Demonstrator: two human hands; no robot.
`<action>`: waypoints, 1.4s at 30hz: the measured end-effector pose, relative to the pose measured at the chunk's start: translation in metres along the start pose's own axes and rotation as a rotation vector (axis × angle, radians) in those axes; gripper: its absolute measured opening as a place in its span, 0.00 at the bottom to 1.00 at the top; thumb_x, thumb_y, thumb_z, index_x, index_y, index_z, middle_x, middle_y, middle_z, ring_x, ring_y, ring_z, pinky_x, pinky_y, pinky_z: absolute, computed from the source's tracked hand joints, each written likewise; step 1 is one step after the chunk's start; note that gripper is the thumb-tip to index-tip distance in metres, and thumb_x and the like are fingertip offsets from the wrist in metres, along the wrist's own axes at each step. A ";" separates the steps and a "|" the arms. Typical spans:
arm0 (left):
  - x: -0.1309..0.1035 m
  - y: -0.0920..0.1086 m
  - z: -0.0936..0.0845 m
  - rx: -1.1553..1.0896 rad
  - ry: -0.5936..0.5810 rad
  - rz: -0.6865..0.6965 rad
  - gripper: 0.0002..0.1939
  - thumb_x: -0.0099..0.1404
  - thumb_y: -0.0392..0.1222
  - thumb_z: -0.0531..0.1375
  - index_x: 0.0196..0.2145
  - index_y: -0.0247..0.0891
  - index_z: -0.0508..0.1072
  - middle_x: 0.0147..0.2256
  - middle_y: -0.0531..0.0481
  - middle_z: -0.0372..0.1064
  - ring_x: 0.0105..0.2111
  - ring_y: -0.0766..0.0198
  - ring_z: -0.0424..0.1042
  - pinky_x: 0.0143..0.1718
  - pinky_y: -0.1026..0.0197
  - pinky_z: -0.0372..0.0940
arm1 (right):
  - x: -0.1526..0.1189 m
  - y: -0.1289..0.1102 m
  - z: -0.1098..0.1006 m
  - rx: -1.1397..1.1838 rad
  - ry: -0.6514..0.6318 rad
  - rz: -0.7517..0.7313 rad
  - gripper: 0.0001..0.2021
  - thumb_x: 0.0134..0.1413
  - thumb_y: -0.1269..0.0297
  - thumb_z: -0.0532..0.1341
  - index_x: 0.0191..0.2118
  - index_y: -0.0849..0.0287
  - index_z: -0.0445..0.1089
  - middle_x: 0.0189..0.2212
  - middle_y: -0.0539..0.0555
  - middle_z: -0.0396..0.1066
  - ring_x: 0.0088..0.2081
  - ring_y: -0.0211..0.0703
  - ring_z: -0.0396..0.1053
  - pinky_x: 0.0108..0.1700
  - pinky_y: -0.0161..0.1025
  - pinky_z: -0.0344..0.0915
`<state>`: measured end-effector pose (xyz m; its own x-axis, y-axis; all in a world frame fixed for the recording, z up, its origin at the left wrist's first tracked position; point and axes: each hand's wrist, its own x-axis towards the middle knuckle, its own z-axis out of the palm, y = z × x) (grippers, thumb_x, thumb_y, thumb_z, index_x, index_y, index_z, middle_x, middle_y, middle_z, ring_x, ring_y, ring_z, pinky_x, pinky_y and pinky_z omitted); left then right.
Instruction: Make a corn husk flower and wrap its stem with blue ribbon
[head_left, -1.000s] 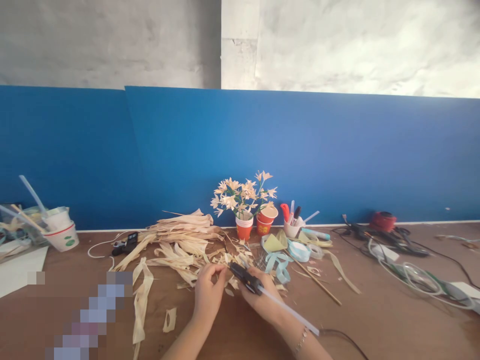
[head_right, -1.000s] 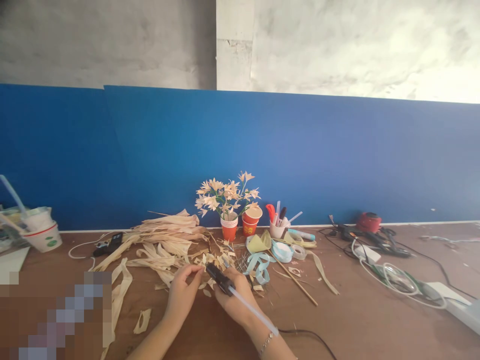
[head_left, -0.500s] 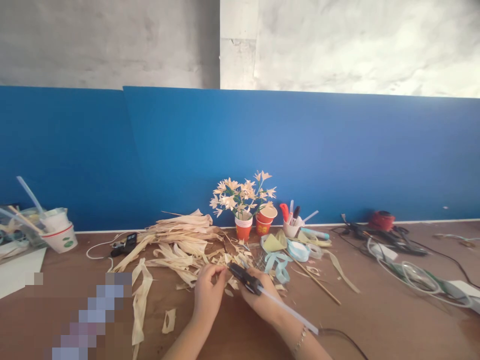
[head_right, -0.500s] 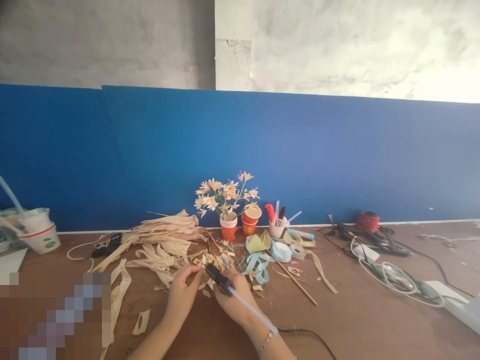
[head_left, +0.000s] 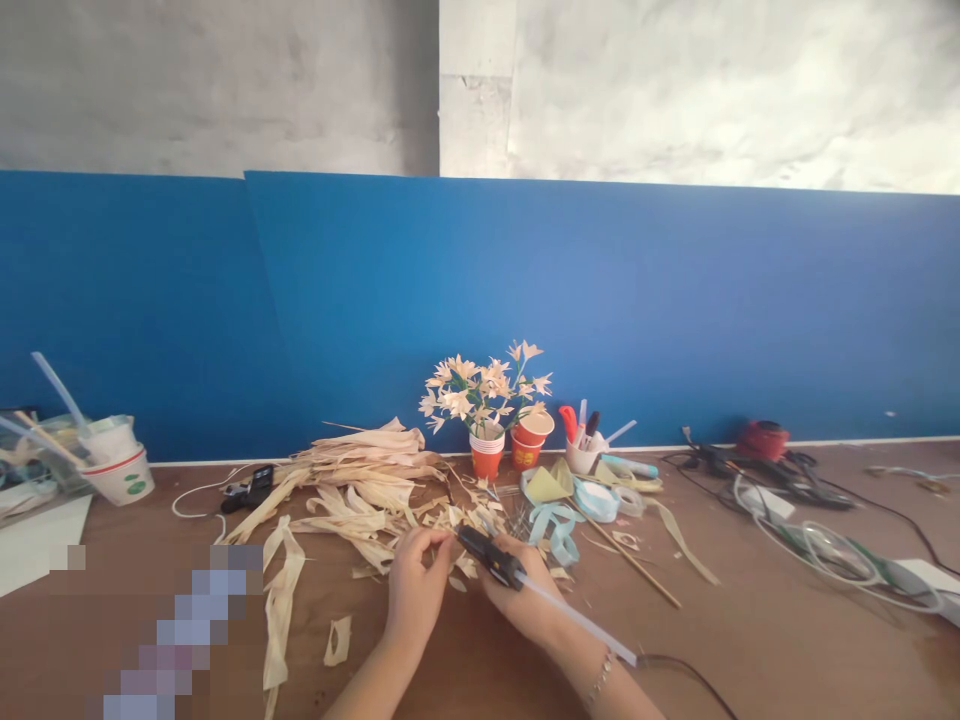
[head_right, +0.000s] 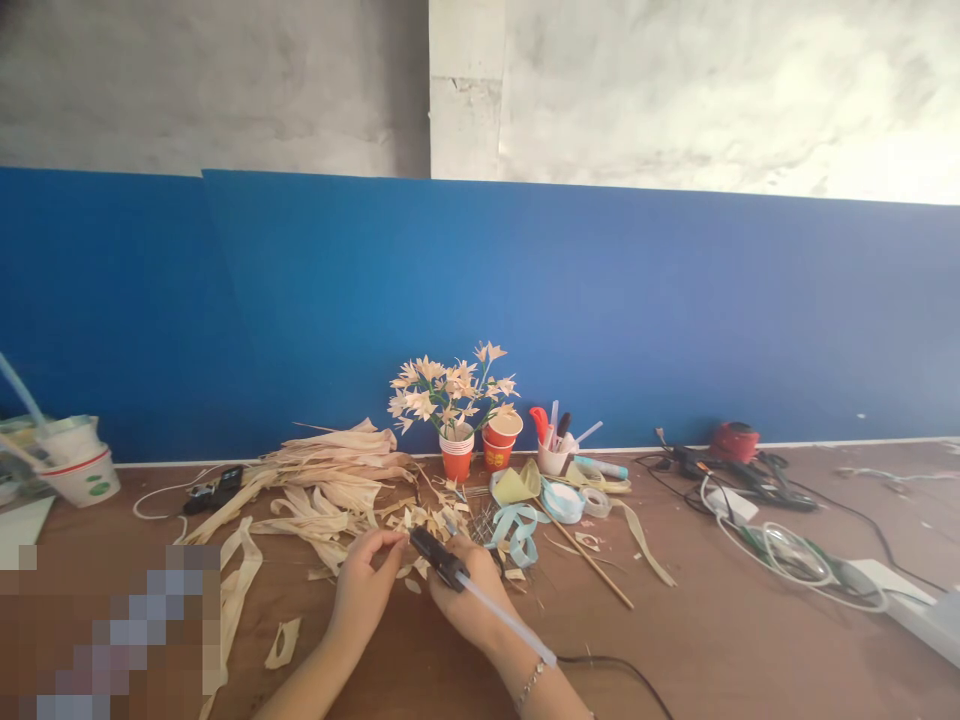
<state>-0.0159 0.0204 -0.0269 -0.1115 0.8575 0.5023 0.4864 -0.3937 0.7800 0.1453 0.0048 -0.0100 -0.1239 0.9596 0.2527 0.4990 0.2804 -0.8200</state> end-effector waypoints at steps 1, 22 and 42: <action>0.000 0.000 0.000 0.000 0.000 0.000 0.08 0.60 0.42 0.56 0.27 0.39 0.73 0.28 0.50 0.71 0.33 0.58 0.69 0.37 0.57 0.63 | 0.000 0.001 0.000 0.004 -0.001 0.001 0.05 0.44 0.69 0.56 0.22 0.58 0.58 0.20 0.47 0.61 0.23 0.37 0.62 0.25 0.32 0.56; 0.000 0.001 0.000 -0.010 0.000 0.004 0.09 0.60 0.44 0.56 0.27 0.39 0.73 0.28 0.49 0.71 0.33 0.57 0.70 0.37 0.56 0.64 | 0.000 -0.007 -0.003 -0.034 -0.009 0.009 0.04 0.43 0.70 0.55 0.22 0.58 0.59 0.20 0.48 0.62 0.24 0.38 0.63 0.25 0.33 0.57; -0.001 0.000 0.000 -0.015 0.000 0.007 0.08 0.60 0.42 0.56 0.29 0.40 0.74 0.30 0.49 0.72 0.34 0.57 0.70 0.38 0.55 0.64 | 0.000 -0.007 -0.004 -0.027 -0.015 0.016 0.05 0.43 0.69 0.55 0.21 0.58 0.59 0.20 0.48 0.63 0.23 0.38 0.63 0.25 0.33 0.58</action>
<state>-0.0159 0.0198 -0.0268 -0.1086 0.8547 0.5076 0.4743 -0.4042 0.7821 0.1451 0.0027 -0.0018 -0.1285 0.9643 0.2317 0.5244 0.2644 -0.8094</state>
